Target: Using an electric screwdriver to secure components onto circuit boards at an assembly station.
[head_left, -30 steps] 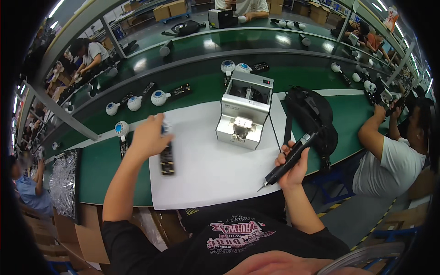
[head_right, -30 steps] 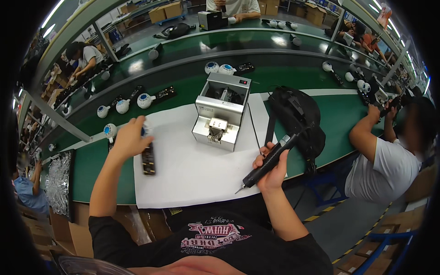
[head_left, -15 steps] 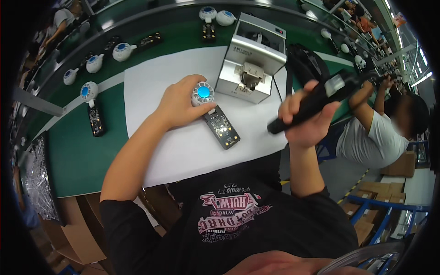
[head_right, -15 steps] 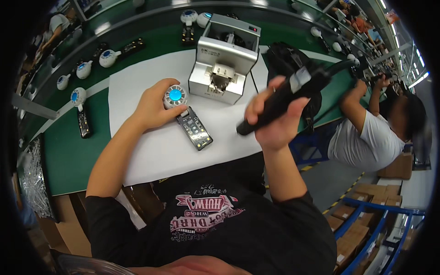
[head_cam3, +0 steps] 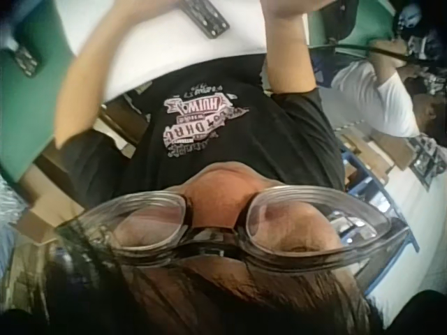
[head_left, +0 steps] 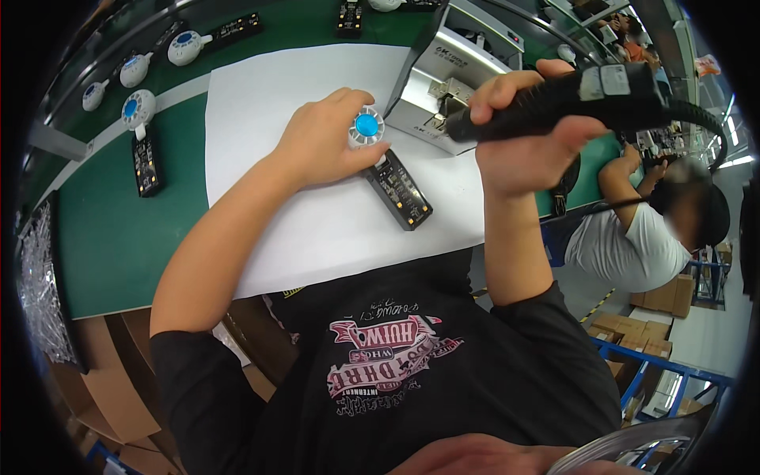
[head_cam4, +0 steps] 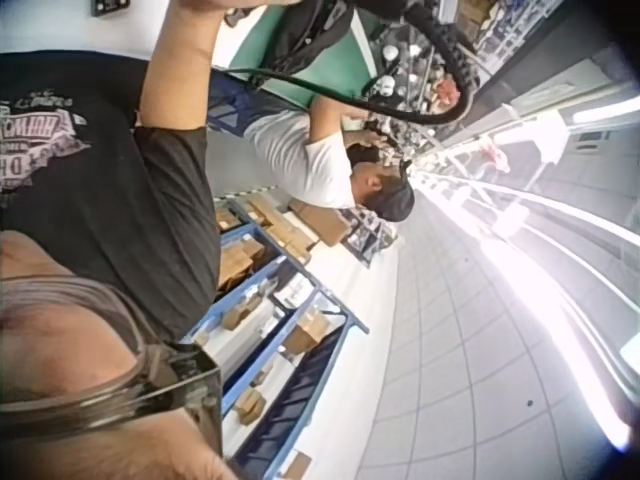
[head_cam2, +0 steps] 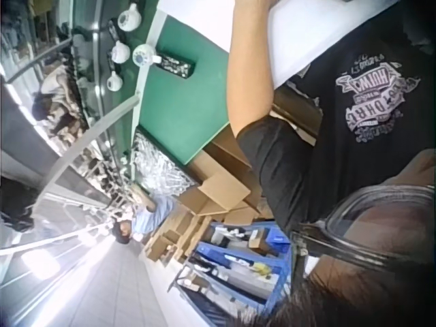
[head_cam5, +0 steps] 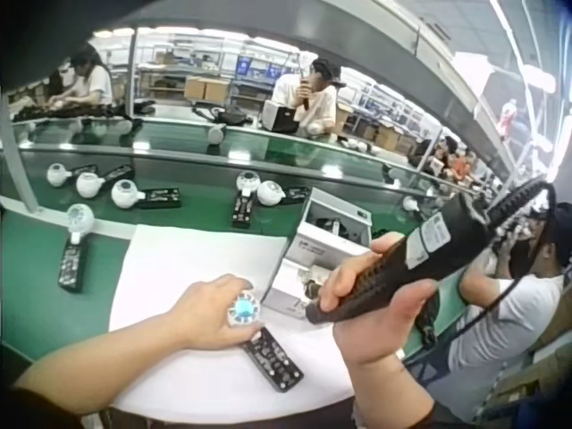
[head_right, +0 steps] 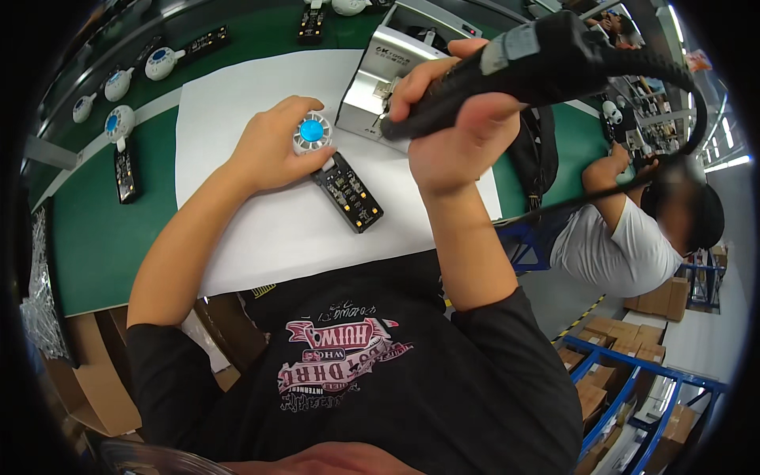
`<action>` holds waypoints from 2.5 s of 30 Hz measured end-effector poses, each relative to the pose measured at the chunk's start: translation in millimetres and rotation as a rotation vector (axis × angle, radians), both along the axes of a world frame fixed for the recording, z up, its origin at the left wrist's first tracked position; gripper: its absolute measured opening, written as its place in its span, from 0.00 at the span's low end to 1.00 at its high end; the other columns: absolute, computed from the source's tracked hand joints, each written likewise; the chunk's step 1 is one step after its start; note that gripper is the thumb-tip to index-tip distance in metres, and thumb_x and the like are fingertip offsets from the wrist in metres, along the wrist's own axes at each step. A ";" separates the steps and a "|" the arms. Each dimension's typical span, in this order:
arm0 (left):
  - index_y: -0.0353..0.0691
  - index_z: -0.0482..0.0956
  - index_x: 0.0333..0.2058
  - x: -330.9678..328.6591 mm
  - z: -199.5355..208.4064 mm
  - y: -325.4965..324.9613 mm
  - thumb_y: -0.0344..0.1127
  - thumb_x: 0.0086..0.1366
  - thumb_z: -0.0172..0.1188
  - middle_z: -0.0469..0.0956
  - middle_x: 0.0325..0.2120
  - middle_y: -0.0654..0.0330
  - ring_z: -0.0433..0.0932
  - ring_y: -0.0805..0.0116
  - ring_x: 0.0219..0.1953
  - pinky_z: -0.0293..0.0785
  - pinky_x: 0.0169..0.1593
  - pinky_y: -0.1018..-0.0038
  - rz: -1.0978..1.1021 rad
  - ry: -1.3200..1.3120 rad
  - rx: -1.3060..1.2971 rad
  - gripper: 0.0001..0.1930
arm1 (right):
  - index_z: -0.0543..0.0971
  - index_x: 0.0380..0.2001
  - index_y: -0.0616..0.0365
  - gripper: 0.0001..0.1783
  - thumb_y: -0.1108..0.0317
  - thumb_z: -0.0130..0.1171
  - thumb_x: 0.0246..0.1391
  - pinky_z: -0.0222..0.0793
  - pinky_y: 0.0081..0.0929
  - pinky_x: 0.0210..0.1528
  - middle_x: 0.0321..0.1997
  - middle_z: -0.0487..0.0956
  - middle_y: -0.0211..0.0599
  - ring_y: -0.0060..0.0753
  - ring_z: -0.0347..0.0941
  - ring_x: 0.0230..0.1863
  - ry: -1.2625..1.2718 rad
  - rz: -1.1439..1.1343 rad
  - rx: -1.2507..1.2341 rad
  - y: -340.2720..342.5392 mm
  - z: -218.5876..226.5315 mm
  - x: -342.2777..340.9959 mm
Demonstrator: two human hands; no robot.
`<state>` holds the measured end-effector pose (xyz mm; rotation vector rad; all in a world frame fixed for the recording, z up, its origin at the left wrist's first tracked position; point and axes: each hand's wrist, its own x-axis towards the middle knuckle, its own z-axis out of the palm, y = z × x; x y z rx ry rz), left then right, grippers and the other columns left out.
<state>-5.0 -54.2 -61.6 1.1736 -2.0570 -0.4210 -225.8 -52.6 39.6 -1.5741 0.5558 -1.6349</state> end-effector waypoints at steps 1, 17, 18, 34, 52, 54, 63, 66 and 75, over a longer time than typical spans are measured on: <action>0.37 0.76 0.48 2.1 1.0 -1.5 0.52 0.56 0.70 0.80 0.43 0.50 0.82 0.46 0.40 0.78 0.44 0.59 -0.011 -0.014 0.015 0.29 | 0.64 0.60 0.58 0.49 0.21 0.41 0.59 0.70 0.35 0.32 0.30 0.76 0.42 0.36 0.72 0.25 0.001 0.007 0.009 3.8 -2.8 2.7; 0.37 0.77 0.45 5.2 2.4 -4.7 0.51 0.56 0.70 0.80 0.43 0.51 0.82 0.49 0.40 0.78 0.45 0.61 -0.037 -0.025 0.070 0.27 | 0.63 0.61 0.57 0.49 0.21 0.41 0.58 0.70 0.33 0.33 0.30 0.77 0.40 0.34 0.73 0.25 -0.011 0.121 0.109 13.3 -40.6 20.5; 0.37 0.77 0.45 5.1 2.8 -4.7 0.51 0.56 0.70 0.80 0.43 0.51 0.82 0.49 0.40 0.78 0.45 0.61 -0.046 -0.026 0.058 0.27 | 0.63 0.61 0.57 0.49 0.21 0.41 0.59 0.70 0.33 0.33 0.30 0.77 0.40 0.34 0.73 0.25 -0.042 0.179 0.092 10.2 -44.9 19.2; 0.40 0.76 0.47 9.5 1.1 -4.7 0.49 0.56 0.70 0.81 0.41 0.54 0.82 0.51 0.37 0.78 0.41 0.63 -0.022 -0.108 0.027 0.25 | 0.64 0.60 0.58 0.48 0.22 0.37 0.61 0.73 0.35 0.34 0.32 0.80 0.43 0.36 0.76 0.27 0.101 -0.282 -0.228 -12.1 -9.2 4.2; 0.38 0.78 0.45 7.8 0.7 -4.7 0.54 0.55 0.69 0.81 0.43 0.52 0.82 0.50 0.41 0.78 0.45 0.62 0.040 -0.108 0.024 0.28 | 0.61 0.65 0.58 0.50 0.22 0.36 0.61 0.71 0.36 0.34 0.36 0.78 0.42 0.36 0.75 0.29 -0.214 0.389 -0.033 15.9 -51.8 27.0; 0.38 0.78 0.45 7.9 0.7 -4.3 0.54 0.55 0.69 0.81 0.42 0.52 0.82 0.50 0.41 0.78 0.45 0.61 0.035 -0.103 0.019 0.28 | 0.61 0.65 0.58 0.50 0.22 0.37 0.61 0.71 0.36 0.34 0.36 0.78 0.43 0.36 0.74 0.29 -0.197 0.409 -0.049 12.9 -53.0 27.0; 0.39 0.78 0.46 7.3 5.1 -5.0 0.47 0.54 0.70 0.81 0.42 0.53 0.82 0.49 0.40 0.78 0.43 0.61 0.027 -0.097 0.057 0.25 | 0.63 0.64 0.57 0.51 0.21 0.37 0.59 0.70 0.34 0.34 0.35 0.79 0.43 0.36 0.74 0.30 -0.188 0.452 -0.057 13.6 -51.8 30.5; 0.37 0.78 0.44 4.6 10.2 -7.1 0.52 0.56 0.68 0.81 0.42 0.50 0.82 0.49 0.41 0.78 0.45 0.61 0.022 -0.152 0.044 0.26 | 0.63 0.63 0.57 0.51 0.20 0.37 0.59 0.71 0.34 0.34 0.35 0.79 0.43 0.36 0.74 0.29 -0.191 0.506 -0.058 5.9 -56.2 30.6; 0.37 0.77 0.45 5.1 4.4 -11.2 0.47 0.54 0.70 0.80 0.42 0.50 0.81 0.47 0.41 0.77 0.45 0.61 0.011 -0.126 0.044 0.25 | 0.64 0.55 0.58 0.48 0.22 0.48 0.55 0.74 0.29 0.30 0.29 0.78 0.40 0.32 0.76 0.25 -0.182 0.072 -0.265 -8.9 -13.2 -9.1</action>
